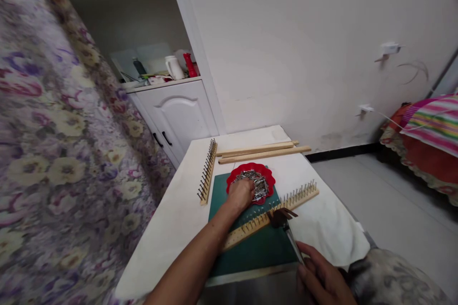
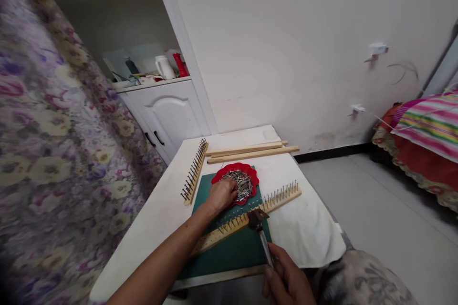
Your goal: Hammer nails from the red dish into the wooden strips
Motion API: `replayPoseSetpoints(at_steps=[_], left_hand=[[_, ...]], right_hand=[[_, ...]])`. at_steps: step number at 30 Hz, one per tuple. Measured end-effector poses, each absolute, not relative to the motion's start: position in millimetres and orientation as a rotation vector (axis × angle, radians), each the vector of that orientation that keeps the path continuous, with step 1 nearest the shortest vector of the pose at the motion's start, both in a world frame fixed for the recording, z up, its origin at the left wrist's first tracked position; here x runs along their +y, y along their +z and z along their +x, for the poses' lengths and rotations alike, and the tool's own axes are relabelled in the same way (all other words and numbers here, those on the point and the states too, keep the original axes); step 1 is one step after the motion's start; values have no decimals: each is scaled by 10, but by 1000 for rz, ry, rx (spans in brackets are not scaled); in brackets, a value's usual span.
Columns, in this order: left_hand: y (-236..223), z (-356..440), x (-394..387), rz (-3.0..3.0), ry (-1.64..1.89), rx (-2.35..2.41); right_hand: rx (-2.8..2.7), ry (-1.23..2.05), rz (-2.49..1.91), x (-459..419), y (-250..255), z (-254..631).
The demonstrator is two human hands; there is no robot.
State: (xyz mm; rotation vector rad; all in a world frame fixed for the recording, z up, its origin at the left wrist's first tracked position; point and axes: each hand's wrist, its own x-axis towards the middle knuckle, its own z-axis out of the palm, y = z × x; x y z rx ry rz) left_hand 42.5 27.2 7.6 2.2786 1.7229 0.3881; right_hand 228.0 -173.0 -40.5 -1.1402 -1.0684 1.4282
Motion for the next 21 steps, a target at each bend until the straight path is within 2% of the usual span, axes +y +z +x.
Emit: replayPoseSetpoints(at_steps=[5,12,21], left_hand=[[27,337,368,2088,586,1768],[15,130,425,1717,896,1534],[139,-110,-39,1363,1041,1252]], right_hand=[[-1078,1414,-1152,-1729,-424,2301],[-1128,1464,-1153,-1750,-271,2323],[-1004,1389,-1161,-1834,-313,2126]])
